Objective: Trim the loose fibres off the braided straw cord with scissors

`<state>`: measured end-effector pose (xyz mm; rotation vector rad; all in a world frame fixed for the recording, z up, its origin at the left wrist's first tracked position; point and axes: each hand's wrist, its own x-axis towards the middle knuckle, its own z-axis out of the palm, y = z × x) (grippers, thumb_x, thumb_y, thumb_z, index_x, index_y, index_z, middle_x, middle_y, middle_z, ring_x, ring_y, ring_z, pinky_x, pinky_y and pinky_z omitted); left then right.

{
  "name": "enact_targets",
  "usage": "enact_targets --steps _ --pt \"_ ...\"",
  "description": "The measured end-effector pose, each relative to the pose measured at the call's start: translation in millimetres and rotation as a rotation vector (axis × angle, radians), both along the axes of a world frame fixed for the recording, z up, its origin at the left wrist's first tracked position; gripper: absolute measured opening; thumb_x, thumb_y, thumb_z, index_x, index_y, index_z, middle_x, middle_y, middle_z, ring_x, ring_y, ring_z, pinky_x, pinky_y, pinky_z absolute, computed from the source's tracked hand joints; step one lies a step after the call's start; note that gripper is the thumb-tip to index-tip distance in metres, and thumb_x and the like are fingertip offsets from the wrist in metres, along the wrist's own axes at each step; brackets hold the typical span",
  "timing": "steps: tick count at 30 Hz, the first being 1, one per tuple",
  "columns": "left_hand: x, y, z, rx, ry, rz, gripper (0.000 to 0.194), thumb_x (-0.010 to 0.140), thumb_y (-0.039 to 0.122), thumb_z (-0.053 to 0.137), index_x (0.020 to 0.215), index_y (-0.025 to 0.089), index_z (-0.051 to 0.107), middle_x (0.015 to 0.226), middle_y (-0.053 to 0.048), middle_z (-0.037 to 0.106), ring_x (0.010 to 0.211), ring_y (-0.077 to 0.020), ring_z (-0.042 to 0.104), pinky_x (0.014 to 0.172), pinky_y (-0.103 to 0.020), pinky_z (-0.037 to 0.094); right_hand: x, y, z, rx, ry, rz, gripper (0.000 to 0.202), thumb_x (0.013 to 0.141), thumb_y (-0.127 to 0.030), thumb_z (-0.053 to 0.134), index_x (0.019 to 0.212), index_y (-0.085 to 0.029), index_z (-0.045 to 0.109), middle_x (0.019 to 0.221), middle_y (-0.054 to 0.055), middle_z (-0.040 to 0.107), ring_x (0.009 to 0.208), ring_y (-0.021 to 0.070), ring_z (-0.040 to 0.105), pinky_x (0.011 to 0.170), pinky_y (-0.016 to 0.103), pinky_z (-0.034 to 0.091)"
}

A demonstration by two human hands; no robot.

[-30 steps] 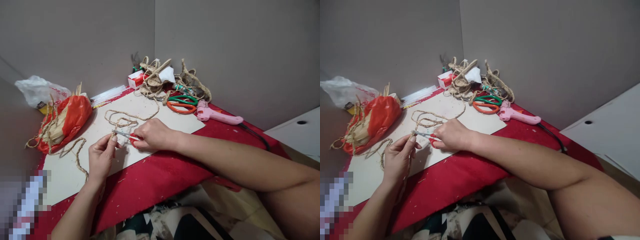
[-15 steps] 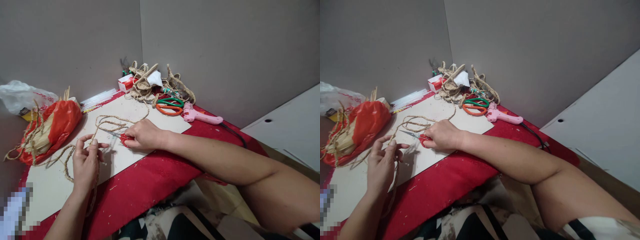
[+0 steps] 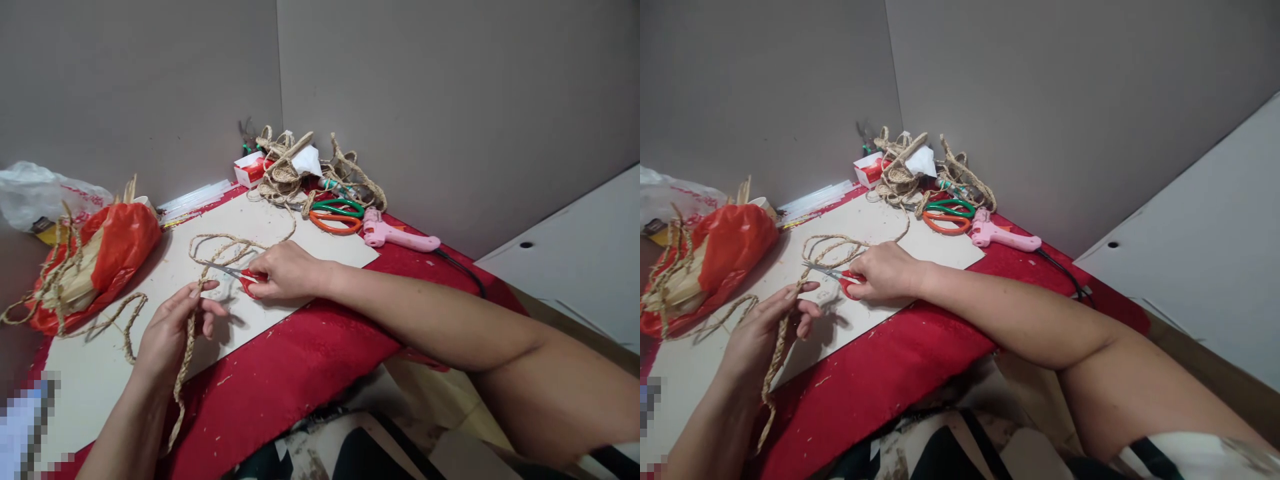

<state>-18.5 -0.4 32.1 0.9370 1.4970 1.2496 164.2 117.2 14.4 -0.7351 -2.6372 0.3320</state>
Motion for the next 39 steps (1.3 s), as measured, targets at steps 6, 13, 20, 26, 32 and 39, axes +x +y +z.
enact_targets --steps 6,13,20,26,32,39 --pt "-1.7 -1.0 3.1 0.024 -0.073 0.025 0.012 0.083 0.029 0.06 0.087 0.019 0.053 0.069 -0.003 0.069 0.045 -0.0091 0.045 0.044 -0.021 0.034 2.0 -1.9 2.0 -0.005 -0.025 0.073 0.033 0.076 -0.046 0.052 0.061 -0.017 0.059 0.056 -0.001 0.058 0.05 0.0078 0.033 0.052 0.025 0.017" --pt "1.9 -2.4 6.1 0.04 -0.11 0.043 0.013 0.079 0.028 0.065 0.081 0.017 0.058 0.071 -0.003 0.067 0.047 -0.0087 0.045 0.044 -0.021 0.037 0.4 -3.9 -0.8 0.082 -0.051 0.098 0.034 0.076 -0.048 0.05 0.072 -0.018 0.064 0.067 0.003 0.067 0.057 0.0112 0.05 0.053 0.026 0.019" --pt "5.7 -1.3 5.2 0.005 -0.129 0.036 0.014 0.074 0.025 0.069 0.079 0.013 0.064 0.067 -0.002 0.063 0.047 -0.008 0.044 0.042 -0.02 0.038 -4.2 -7.7 -0.9 0.213 -0.164 0.066 0.04 0.08 -0.049 0.047 0.082 -0.015 0.068 0.079 0.01 0.071 0.065 0.0168 0.058 0.056 0.027 0.023" --pt "4.0 -0.8 1.7 0.004 -0.12 0.053 0.014 0.071 0.025 0.072 0.075 0.014 0.063 0.066 -0.003 0.065 0.046 -0.0089 0.045 0.043 -0.021 0.038 -5.4 -10.0 0.1 0.233 -0.221 0.063 0.041 0.08 -0.05 0.046 0.08 -0.016 0.069 0.074 0.009 0.071 0.062 0.0175 0.058 0.053 0.029 0.018" --pt "0.2 0.1 -1.6 0.001 -0.115 0.092 0.016 0.067 0.022 0.075 0.078 0.014 0.066 0.064 -0.003 0.066 0.047 -0.0086 0.048 0.047 -0.02 0.039 -5.8 -8.4 1.5 0.146 -0.199 0.094 0.037 0.08 -0.045 0.047 0.075 -0.016 0.069 0.07 0.007 0.07 0.057 0.0131 0.053 0.051 0.027 0.018" --pt "-1.4 0.8 -2.1 -0.002 -0.096 0.108 0.018 0.063 0.022 0.076 0.077 0.014 0.069 0.061 -0.003 0.064 0.047 -0.0097 0.049 0.046 -0.021 0.04 -4.1 -5.6 1.1 0.16 -0.209 0.102 0.034 0.081 -0.042 0.048 0.076 -0.017 0.069 0.071 0.006 0.07 0.056 0.0123 0.051 0.052 0.028 0.016"
